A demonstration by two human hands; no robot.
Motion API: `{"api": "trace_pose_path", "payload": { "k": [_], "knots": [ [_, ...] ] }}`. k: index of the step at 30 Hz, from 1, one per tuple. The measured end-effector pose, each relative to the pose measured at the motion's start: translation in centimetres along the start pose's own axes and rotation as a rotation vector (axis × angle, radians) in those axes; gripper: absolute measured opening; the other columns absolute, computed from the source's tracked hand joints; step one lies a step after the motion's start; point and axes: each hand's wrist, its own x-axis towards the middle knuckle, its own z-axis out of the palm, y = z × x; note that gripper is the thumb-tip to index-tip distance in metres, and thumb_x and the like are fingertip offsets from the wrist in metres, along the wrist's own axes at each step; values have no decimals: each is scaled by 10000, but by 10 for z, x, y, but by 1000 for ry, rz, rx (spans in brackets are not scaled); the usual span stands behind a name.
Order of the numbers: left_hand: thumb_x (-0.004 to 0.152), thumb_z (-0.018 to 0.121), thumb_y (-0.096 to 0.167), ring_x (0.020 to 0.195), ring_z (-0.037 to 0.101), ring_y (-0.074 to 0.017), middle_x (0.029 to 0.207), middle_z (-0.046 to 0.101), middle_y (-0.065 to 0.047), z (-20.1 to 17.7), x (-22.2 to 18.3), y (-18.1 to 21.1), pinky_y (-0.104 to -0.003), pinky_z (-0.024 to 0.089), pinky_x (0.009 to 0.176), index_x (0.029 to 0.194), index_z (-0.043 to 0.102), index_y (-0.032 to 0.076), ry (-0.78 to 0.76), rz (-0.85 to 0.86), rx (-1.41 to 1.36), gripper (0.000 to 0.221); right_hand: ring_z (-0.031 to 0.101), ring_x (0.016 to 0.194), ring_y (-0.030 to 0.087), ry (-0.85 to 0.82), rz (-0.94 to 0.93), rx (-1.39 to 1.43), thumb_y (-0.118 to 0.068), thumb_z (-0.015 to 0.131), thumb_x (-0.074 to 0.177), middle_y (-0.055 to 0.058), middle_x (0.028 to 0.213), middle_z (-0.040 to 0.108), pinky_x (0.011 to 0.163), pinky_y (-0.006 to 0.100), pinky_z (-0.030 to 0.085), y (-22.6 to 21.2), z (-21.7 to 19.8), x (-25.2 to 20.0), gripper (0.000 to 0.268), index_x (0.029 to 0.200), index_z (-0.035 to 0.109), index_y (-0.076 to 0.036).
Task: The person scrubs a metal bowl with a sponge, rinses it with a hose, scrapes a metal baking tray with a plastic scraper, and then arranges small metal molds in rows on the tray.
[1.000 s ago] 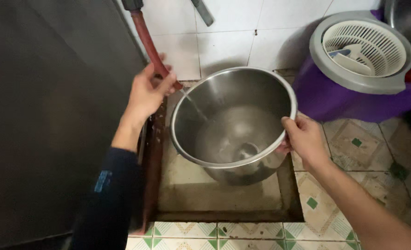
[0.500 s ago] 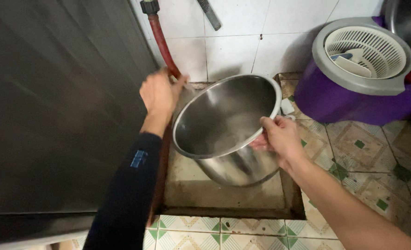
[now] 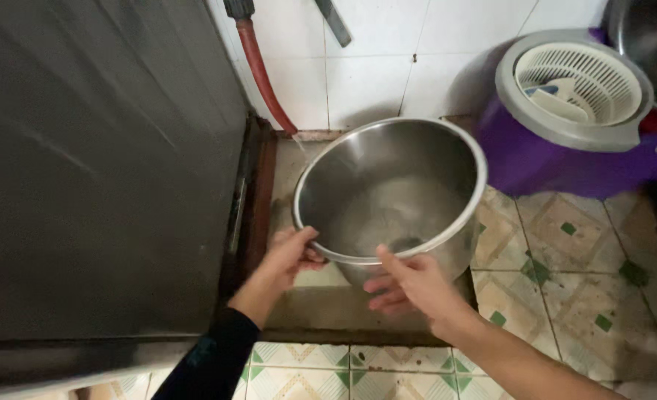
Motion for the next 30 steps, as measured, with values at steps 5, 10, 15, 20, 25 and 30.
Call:
{"api": "trace_pose_path", "payload": {
  "k": [5,10,15,20,25,30],
  "knots": [
    [972,646,358,663,694,-237,710,630,-104,9,2,-1,-377,637,694,946,614,25,-31,-77,-149,335,650,525,194,18,-214,124,-298,664,982,128,706,684,503,339,552,6,-7,25,337,895,746,17],
    [954,626,299,714,714,-236,753,660,-98,12,-3,9,-399,671,735,884,579,22,37,-51,-135,289,683,545,190,83,-190,128,-346,624,990,85,655,724,526,330,580,-1,-10,16,379,841,729,-13],
    [948,628,361,635,660,-272,685,636,-128,24,-37,-20,-386,503,577,800,574,51,-111,-81,-114,348,702,567,189,-23,-55,132,-282,633,965,77,708,750,536,326,562,14,10,10,277,874,736,-42],
    [923,676,253,716,683,-228,700,609,-43,15,-21,-2,-428,645,750,854,585,74,48,32,-184,213,615,509,208,8,-360,221,-264,660,1037,159,726,664,455,344,484,6,-14,24,355,919,708,67],
    [974,671,348,707,668,-254,724,648,-77,37,-57,-20,-416,597,709,906,628,31,-96,-87,-103,328,697,562,198,2,-42,128,-317,626,977,106,764,763,520,342,542,24,7,9,292,915,723,-49],
    [975,586,402,758,710,-213,747,677,-54,24,-56,-6,-410,640,760,950,660,50,91,-181,-111,361,677,580,207,42,-234,111,-307,633,984,138,738,726,538,354,580,22,-17,18,348,895,739,12]
  ]
}}
